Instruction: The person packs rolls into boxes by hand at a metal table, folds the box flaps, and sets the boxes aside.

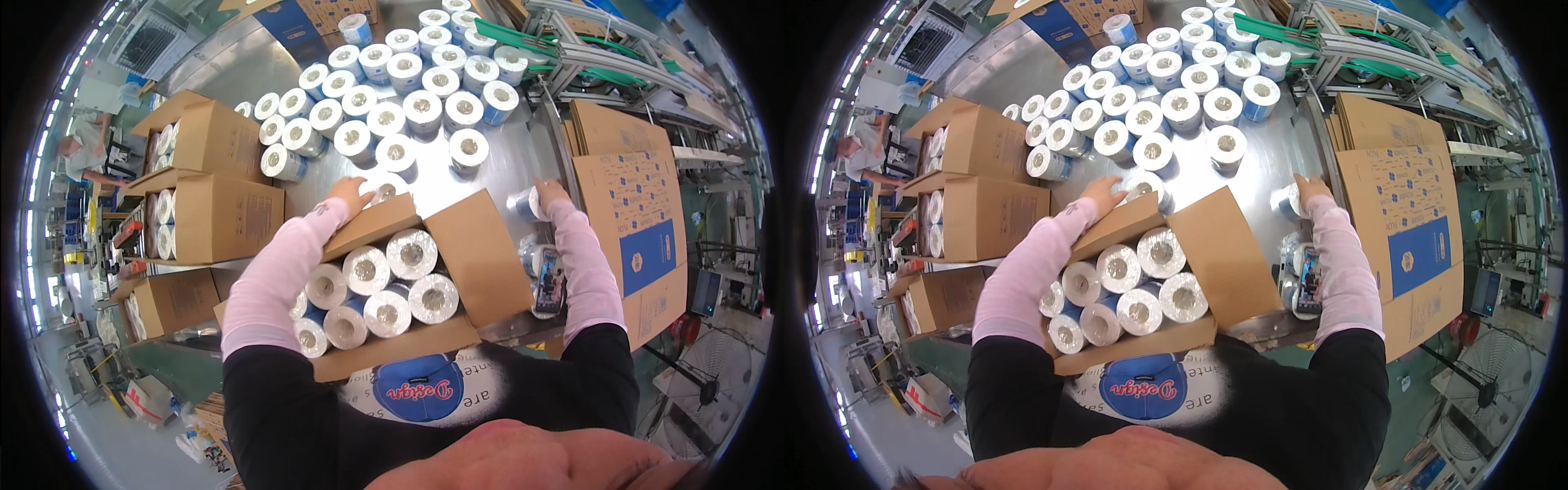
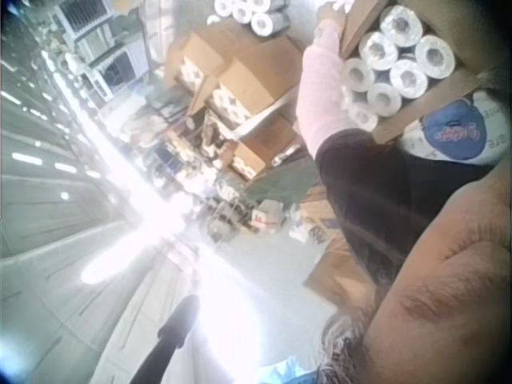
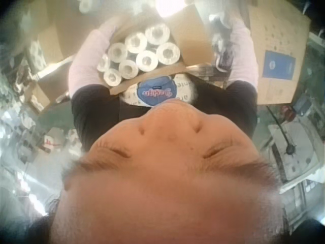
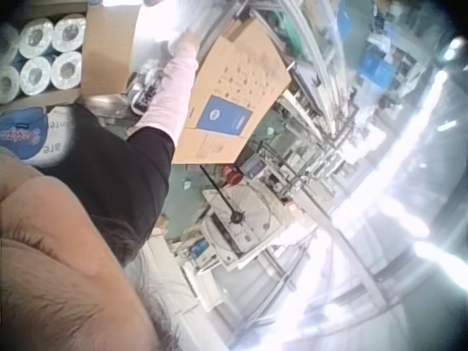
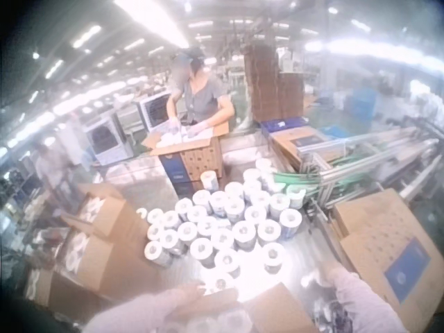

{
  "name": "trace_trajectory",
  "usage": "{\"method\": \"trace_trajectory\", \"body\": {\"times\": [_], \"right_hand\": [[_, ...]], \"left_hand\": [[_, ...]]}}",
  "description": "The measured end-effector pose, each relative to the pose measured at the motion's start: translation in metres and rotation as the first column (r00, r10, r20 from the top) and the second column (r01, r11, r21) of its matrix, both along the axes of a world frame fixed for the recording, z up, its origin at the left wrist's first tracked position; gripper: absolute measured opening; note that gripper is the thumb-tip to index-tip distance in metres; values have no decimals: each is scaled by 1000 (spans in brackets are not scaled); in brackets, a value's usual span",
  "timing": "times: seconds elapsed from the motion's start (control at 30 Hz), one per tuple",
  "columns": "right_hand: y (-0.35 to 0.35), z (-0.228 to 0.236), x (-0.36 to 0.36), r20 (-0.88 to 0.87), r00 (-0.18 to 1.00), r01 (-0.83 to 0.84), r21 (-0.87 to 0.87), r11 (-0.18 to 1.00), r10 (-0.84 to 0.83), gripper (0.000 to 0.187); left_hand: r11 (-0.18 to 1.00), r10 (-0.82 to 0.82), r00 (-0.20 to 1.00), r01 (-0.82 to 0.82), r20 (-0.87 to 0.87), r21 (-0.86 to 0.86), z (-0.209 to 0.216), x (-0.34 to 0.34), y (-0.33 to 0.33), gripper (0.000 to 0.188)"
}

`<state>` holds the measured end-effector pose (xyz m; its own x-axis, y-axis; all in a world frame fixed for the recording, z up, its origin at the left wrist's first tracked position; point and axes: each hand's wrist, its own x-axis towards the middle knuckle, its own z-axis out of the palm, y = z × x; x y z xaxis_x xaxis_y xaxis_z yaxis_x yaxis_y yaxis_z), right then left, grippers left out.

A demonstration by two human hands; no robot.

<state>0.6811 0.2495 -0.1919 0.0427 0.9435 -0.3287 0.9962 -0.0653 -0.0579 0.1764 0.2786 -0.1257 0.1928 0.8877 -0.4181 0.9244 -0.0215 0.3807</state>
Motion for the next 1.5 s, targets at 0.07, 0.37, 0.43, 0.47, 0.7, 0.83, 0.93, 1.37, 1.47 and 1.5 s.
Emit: {"method": "trace_trajectory", "body": {"times": [0.07, 0.37, 0.43, 0.47, 0.7, 0.83, 0.93, 1.37, 1.47, 1.5], "right_hand": [[18, 1, -9, 167, 971, -138, -180, 974, 169, 33], [68, 41, -145, -190, 816, -502, 235, 832, 546, 27], [74, 14, -158, -97, 863, -465, 227, 856, 495, 27], [77, 5, -168, -48, 875, -460, 231, 858, 482, 27], [-6, -10, -176, -227, 871, -335, 375, 864, 436, 21], [-47, -10, -148, -399, 896, -79, 294, 952, 198, 22], [-44, 5, -130, -597, 802, 187, 237, 953, -9, 23], [-12, 248, -188, -922, -387, 9, 13, 1000, 15, 26], [-45, 286, -311, -933, 161, -666, 137, 733, 320, 36], [-53, 261, -337, -653, 68, -753, 462, 468, 754, 40]], "left_hand": [[986, 24, 999, -19, -29, 163, -16, 19, 42, 62], [874, -448, 883, 465, -138, 142, -54, 67, 60, 59], [882, -453, 878, 466, -154, 68, -36, 70, 60, 58], [881, -457, 869, 472, -192, 41, -33, 69, 60, 57], [785, -550, 714, 619, -433, 24, -35, 64, 56, 35], [979, -200, 949, 184, -243, -85, -4, 57, 62, 54], [974, 226, 920, -212, 320, -79, 1, -3, 71, 52], [996, -90, 669, 46, 738, 80, 198, -187, -196, 36], [971, -145, 904, 52, 402, 232, 234, -186, -257, 31], [967, -150, 951, 85, 270, 240, 242, -181, -264, 30]]}}
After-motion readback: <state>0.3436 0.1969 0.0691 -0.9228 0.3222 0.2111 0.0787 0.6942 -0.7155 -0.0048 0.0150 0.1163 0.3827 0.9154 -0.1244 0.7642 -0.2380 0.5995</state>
